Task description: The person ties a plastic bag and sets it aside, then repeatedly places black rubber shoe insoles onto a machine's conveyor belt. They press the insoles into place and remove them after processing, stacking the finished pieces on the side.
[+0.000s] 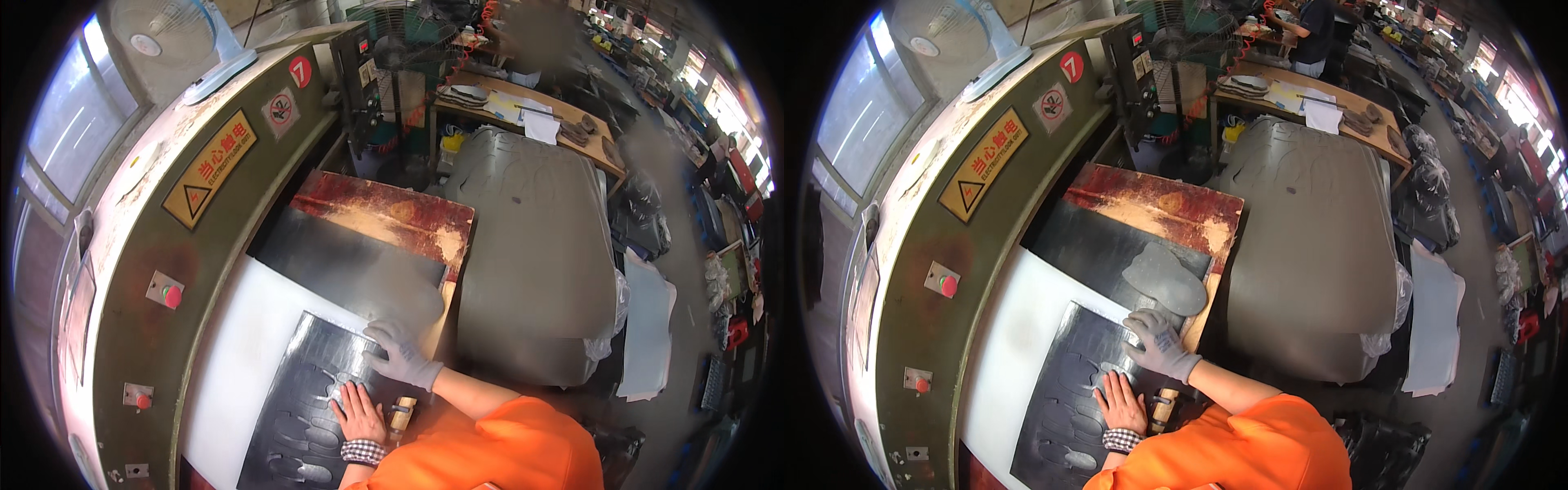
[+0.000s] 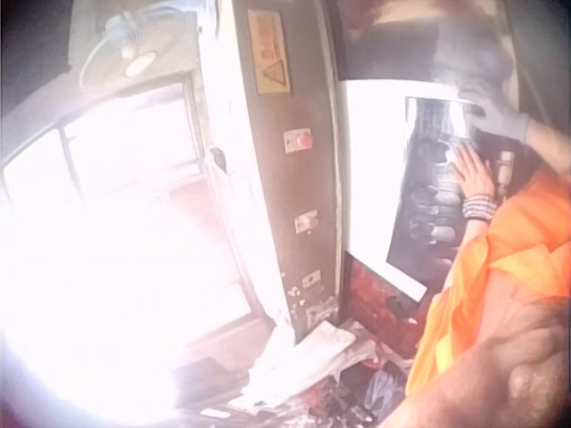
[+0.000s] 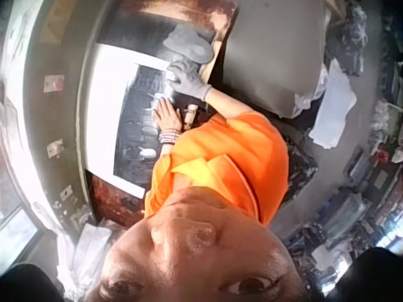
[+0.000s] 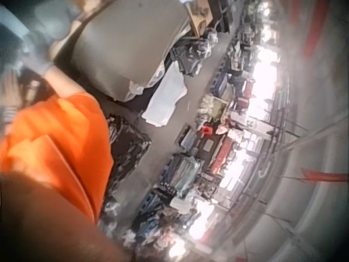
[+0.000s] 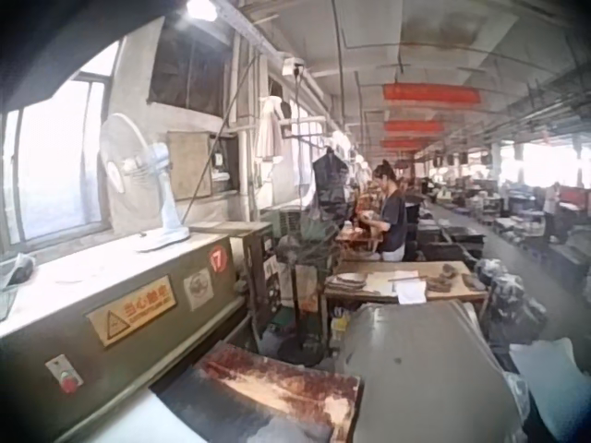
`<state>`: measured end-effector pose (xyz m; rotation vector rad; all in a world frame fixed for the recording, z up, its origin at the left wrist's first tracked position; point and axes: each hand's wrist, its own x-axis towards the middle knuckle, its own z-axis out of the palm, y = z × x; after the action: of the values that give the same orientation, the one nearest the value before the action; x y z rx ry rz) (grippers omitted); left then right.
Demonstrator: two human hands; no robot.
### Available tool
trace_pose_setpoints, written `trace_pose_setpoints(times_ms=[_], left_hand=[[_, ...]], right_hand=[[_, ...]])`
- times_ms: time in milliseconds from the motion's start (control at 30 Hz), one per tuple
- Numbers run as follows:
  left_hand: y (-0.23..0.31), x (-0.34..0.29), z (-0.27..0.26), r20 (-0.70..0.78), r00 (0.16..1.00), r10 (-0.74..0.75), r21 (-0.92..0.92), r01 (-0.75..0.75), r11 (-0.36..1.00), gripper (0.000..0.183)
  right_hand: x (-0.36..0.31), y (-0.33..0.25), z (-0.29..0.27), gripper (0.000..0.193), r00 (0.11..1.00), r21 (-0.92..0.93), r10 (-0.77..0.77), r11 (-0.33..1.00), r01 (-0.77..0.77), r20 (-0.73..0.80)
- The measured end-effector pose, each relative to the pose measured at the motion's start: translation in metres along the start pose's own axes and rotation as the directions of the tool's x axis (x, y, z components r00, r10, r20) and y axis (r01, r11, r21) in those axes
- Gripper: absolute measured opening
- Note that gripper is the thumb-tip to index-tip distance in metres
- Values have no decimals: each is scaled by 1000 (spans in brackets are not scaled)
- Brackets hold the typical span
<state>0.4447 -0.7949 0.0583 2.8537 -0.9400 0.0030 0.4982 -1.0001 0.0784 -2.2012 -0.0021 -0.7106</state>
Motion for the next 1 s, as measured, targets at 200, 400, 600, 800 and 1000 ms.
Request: trace_pose_setpoints(times_ms=[200, 400, 600, 800, 1000], left_hand=[[-20, 28, -12, -3, 992, -123, -159, 121, 980, 30], [-47, 31, 2, -103, 865, -490, -770, 243, 590, 27], [-127, 51, -76, -72, 476, -877, -997, -10, 76, 41], [-215, -3, -200, -492, 561, -666, -817, -31, 576, 40], [-103, -58, -113, -463, 881, -97, -145, 32, 989, 27]], right_hand=[[-15, -28, -13, 31, 990, -19, -94, 995, 97, 101], [-61, -56, 32, 52, 835, -18, -291, 941, 338, 466], [-83, -47, 34, 79, 768, -237, -270, 847, 477, 581], [-72, -58, 17, 61, 774, -178, -301, 867, 465, 557], [-59, -90, 1, 38, 624, -41, -13, 997, 72, 781]])
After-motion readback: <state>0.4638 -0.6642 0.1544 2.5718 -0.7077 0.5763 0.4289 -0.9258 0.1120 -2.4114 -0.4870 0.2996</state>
